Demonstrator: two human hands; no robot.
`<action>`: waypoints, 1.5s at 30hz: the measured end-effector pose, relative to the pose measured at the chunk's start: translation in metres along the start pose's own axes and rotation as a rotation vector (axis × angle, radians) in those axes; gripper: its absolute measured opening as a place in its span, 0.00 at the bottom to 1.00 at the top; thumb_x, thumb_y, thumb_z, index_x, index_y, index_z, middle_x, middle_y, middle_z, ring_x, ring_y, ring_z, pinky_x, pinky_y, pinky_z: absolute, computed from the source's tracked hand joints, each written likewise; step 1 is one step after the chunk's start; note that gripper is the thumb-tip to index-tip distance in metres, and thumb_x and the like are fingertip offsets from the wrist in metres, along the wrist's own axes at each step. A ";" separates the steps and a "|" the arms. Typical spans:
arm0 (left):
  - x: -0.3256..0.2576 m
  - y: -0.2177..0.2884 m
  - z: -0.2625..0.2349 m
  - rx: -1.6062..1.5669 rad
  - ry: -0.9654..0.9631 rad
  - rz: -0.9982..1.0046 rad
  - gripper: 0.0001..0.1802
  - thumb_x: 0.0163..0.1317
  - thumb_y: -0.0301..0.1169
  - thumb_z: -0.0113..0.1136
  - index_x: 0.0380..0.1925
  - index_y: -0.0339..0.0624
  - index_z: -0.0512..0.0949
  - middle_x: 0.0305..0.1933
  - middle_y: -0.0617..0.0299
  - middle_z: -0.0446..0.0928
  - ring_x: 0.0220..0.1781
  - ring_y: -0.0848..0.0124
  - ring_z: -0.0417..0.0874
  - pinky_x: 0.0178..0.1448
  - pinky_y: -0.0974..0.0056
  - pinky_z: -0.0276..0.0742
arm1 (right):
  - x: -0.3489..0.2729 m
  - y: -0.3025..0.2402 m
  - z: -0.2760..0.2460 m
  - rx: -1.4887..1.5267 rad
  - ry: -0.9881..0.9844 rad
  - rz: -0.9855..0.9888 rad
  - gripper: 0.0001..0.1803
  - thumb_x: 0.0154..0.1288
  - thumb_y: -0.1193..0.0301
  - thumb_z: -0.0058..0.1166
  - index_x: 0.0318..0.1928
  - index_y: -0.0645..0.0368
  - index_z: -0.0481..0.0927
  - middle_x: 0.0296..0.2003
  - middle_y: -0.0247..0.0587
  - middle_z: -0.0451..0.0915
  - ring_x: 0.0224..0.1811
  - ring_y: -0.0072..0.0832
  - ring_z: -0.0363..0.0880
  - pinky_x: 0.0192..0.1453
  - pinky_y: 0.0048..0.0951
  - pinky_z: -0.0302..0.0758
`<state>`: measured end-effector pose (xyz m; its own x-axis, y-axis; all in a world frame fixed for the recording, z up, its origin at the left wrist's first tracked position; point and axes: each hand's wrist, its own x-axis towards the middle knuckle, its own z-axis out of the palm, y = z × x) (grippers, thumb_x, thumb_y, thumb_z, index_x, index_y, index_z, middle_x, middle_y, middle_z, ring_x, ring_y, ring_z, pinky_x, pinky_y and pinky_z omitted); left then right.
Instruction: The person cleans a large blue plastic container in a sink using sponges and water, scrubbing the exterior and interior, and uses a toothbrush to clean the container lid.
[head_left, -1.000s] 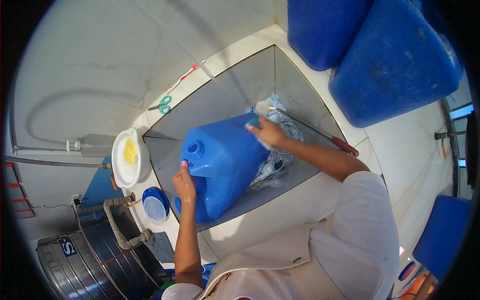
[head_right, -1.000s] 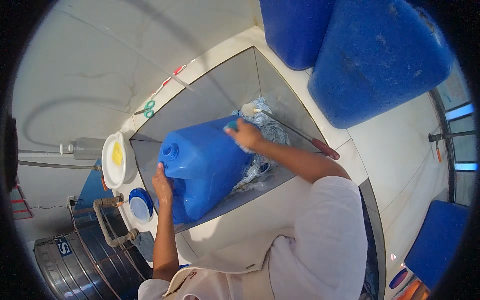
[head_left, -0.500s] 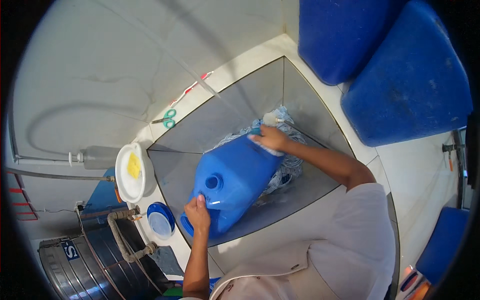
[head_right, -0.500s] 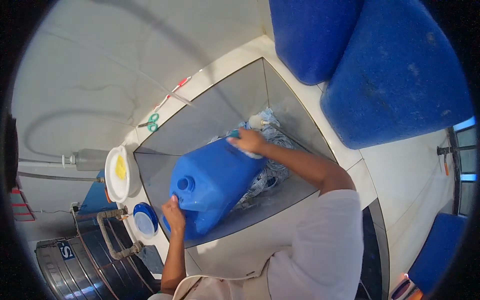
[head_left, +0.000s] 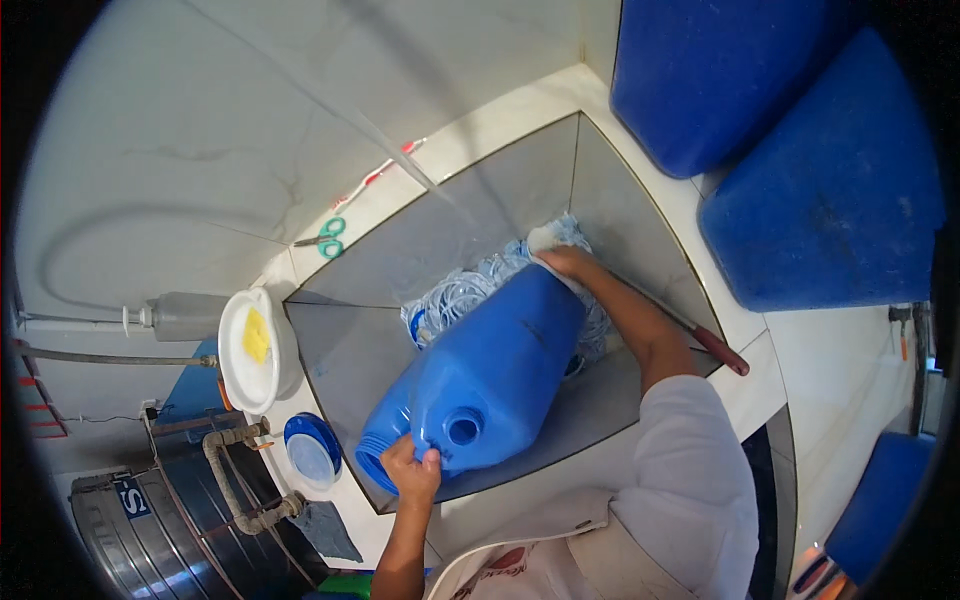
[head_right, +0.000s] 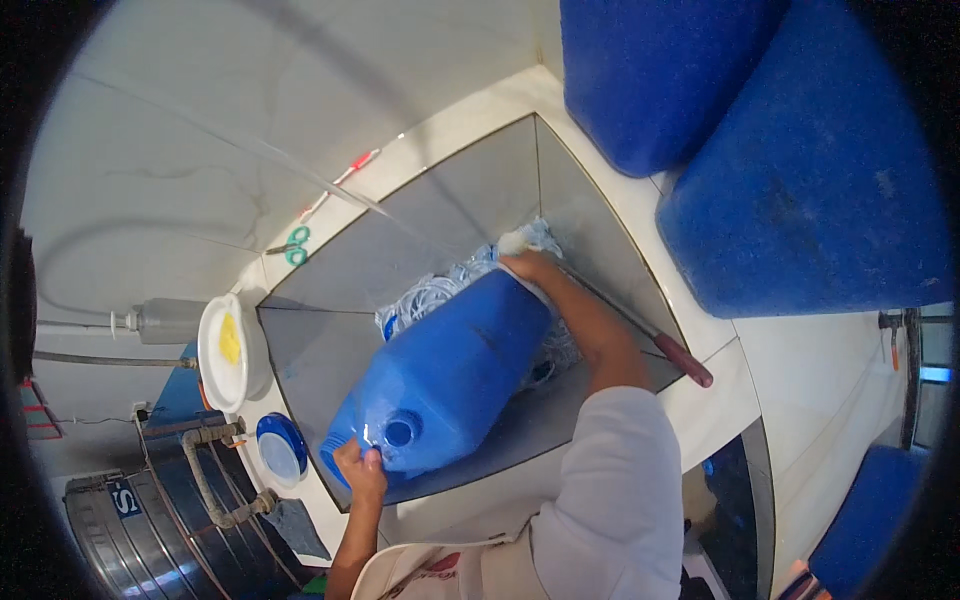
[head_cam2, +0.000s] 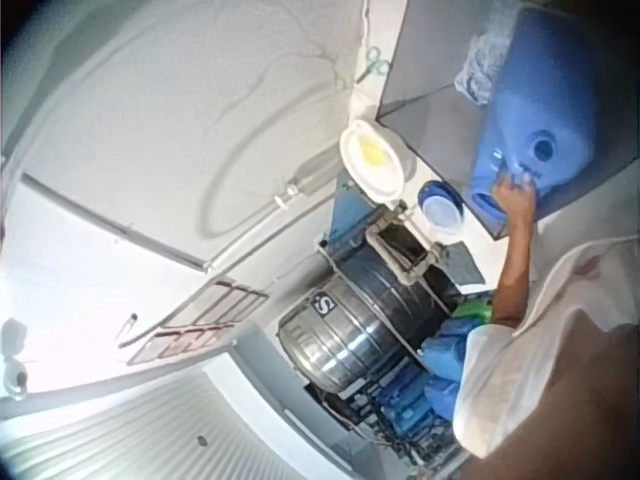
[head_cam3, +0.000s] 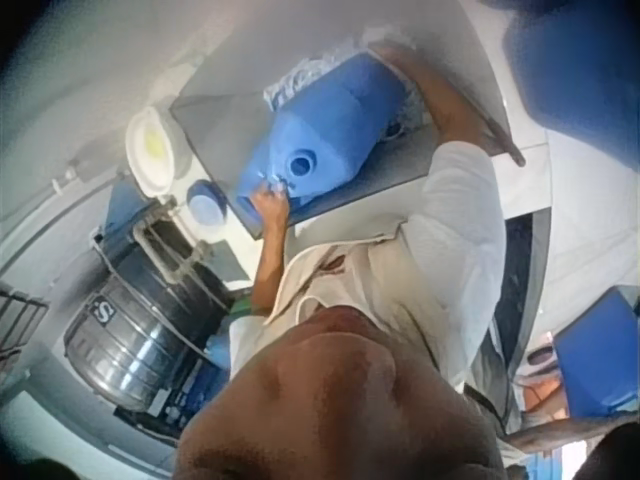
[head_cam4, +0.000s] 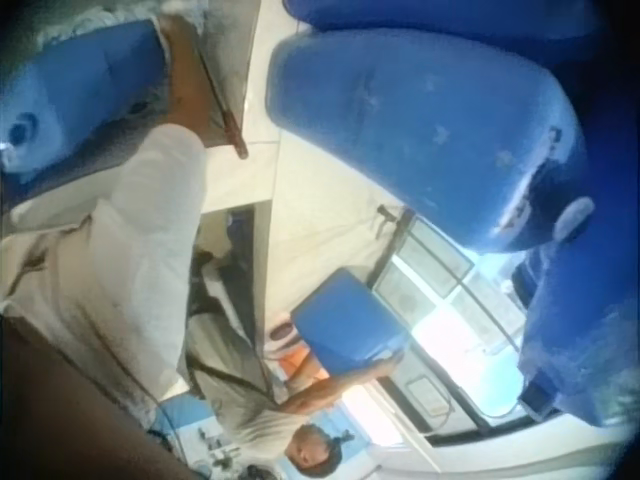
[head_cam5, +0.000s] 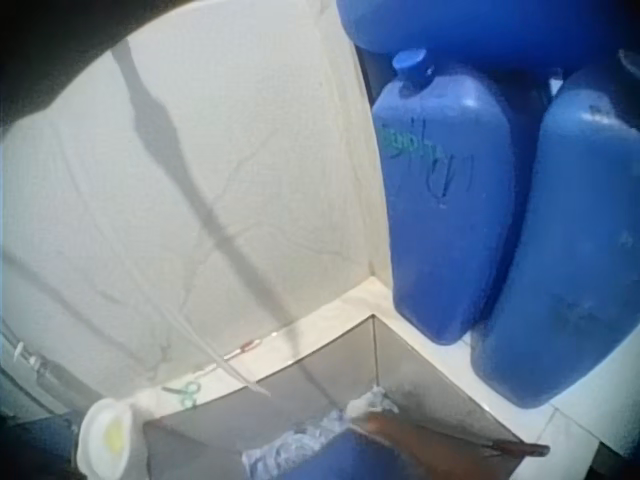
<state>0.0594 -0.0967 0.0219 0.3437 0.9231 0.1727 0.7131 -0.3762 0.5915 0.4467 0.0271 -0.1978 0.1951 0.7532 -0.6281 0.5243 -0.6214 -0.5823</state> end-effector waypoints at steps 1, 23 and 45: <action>0.002 0.001 0.001 0.012 0.005 0.033 0.35 0.55 0.62 0.46 0.22 0.37 0.78 0.16 0.52 0.73 0.18 0.55 0.75 0.23 0.59 0.67 | -0.002 0.023 0.004 -0.003 0.064 0.008 0.43 0.57 0.40 0.41 0.54 0.71 0.70 0.54 0.63 0.69 0.58 0.49 0.68 0.62 0.39 0.61; -0.011 0.014 0.001 0.088 0.000 0.090 0.28 0.50 0.58 0.54 0.17 0.41 0.77 0.15 0.51 0.73 0.18 0.54 0.76 0.23 0.56 0.70 | -0.019 -0.016 0.000 -0.215 0.261 -0.090 0.39 0.55 0.39 0.42 0.48 0.63 0.76 0.47 0.59 0.75 0.51 0.49 0.74 0.56 0.42 0.68; 0.152 0.050 -0.015 0.016 0.011 -0.491 0.39 0.59 0.64 0.38 0.30 0.35 0.79 0.33 0.41 0.78 0.39 0.46 0.78 0.47 0.51 0.70 | -0.175 -0.250 -0.134 0.028 0.036 -0.568 0.13 0.56 0.78 0.46 0.42 0.68 0.76 0.33 0.50 0.78 0.32 0.35 0.81 0.36 0.29 0.79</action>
<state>0.1382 0.0265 0.0891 -0.0421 0.9924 -0.1157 0.7988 0.1030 0.5927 0.3924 0.0794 0.1267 -0.0832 0.9773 -0.1946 0.5331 -0.1213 -0.8373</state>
